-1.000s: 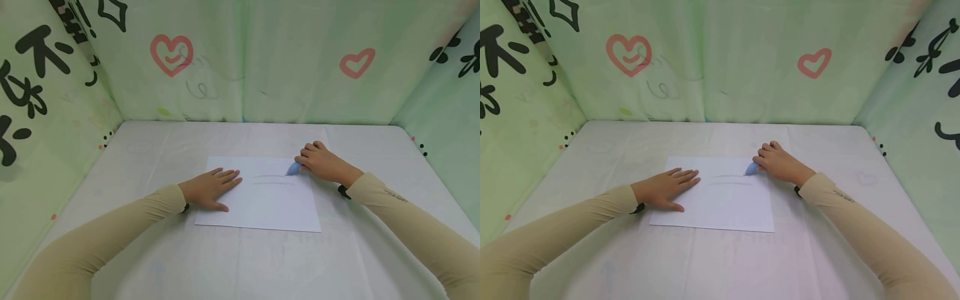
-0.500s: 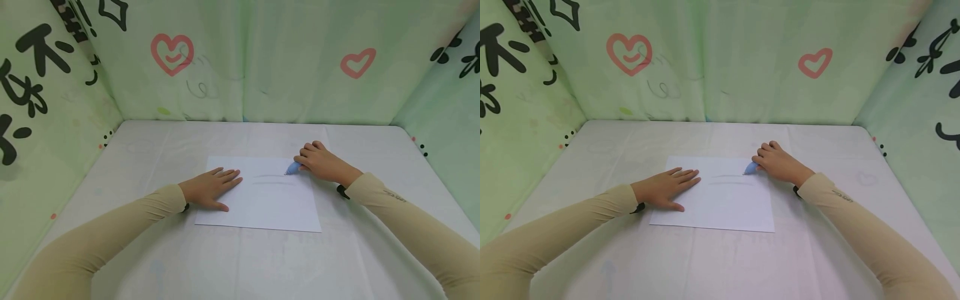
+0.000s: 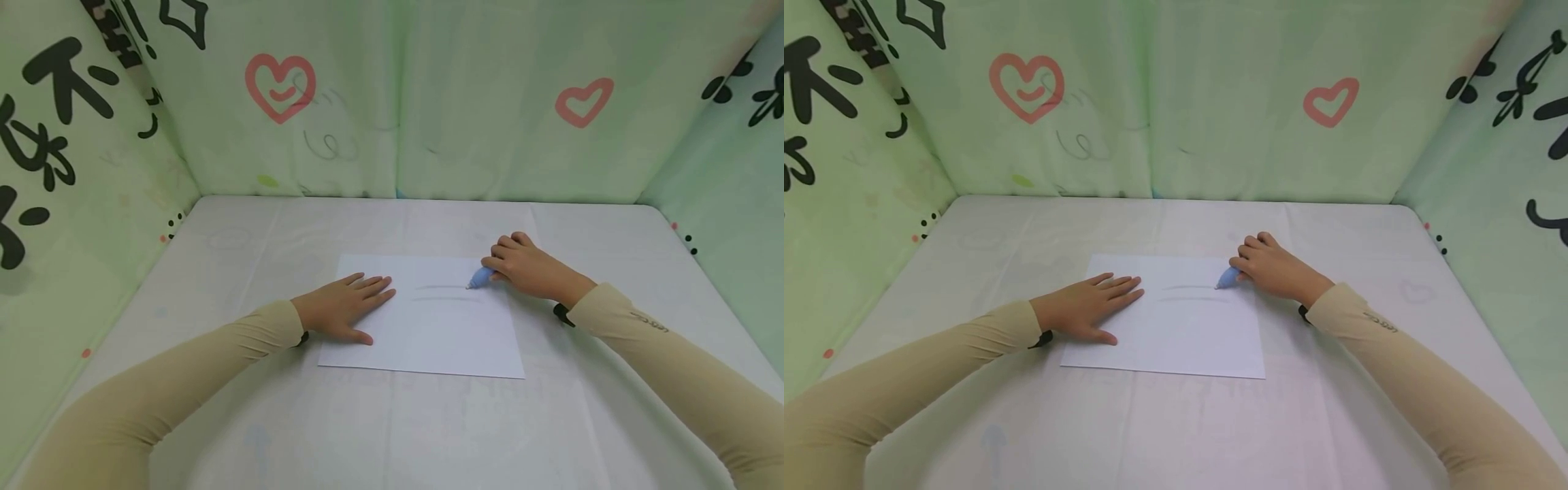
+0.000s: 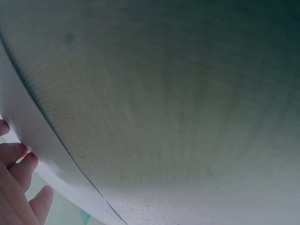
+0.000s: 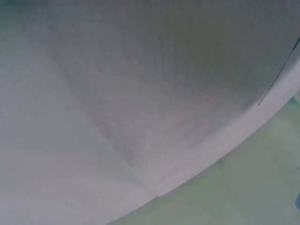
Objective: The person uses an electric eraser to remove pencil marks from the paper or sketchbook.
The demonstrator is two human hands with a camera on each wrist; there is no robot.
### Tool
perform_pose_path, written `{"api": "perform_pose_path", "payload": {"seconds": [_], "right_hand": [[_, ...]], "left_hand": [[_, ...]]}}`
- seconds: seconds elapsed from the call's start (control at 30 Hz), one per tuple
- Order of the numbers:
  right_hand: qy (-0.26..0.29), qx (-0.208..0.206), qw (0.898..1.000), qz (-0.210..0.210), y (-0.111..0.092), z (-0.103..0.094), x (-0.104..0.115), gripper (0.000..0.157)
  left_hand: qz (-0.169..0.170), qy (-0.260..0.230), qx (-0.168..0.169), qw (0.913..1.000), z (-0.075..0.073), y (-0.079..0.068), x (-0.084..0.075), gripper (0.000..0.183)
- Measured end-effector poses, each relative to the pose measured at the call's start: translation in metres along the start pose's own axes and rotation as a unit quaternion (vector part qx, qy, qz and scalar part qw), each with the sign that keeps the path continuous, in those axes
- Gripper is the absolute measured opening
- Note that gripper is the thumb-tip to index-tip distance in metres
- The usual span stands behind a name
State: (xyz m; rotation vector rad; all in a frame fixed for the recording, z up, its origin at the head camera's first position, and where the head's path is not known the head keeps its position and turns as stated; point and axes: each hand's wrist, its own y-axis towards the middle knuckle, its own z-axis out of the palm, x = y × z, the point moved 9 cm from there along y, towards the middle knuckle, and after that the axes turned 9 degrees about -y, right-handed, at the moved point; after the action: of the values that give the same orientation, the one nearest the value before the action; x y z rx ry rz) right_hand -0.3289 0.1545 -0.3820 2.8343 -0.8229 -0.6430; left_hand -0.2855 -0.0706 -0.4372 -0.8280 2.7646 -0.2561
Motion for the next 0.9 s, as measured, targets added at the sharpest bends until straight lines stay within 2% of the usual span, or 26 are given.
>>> {"api": "perform_pose_path", "payload": {"seconds": [0.23, 0.7, 0.9], "right_hand": [[-0.012, 0.000, 1.000, 0.004, 0.0034, 0.0012, -0.0015, 0.021], [-0.003, 0.005, 1.000, 0.000, 0.0054, 0.0013, -0.0003, 0.022], [-0.003, 0.018, 1.000, 0.003, 0.0055, 0.0016, -0.0023, 0.022]], "left_hand": [[0.006, 0.000, -0.006, 1.0000, -0.0012, -0.0005, -0.0009, 0.089], [0.003, -0.001, -0.003, 1.0000, -0.0022, -0.0015, -0.0008, 0.089], [0.005, 0.004, -0.005, 1.0000, -0.0009, -0.0004, -0.0001, 0.089]]}}
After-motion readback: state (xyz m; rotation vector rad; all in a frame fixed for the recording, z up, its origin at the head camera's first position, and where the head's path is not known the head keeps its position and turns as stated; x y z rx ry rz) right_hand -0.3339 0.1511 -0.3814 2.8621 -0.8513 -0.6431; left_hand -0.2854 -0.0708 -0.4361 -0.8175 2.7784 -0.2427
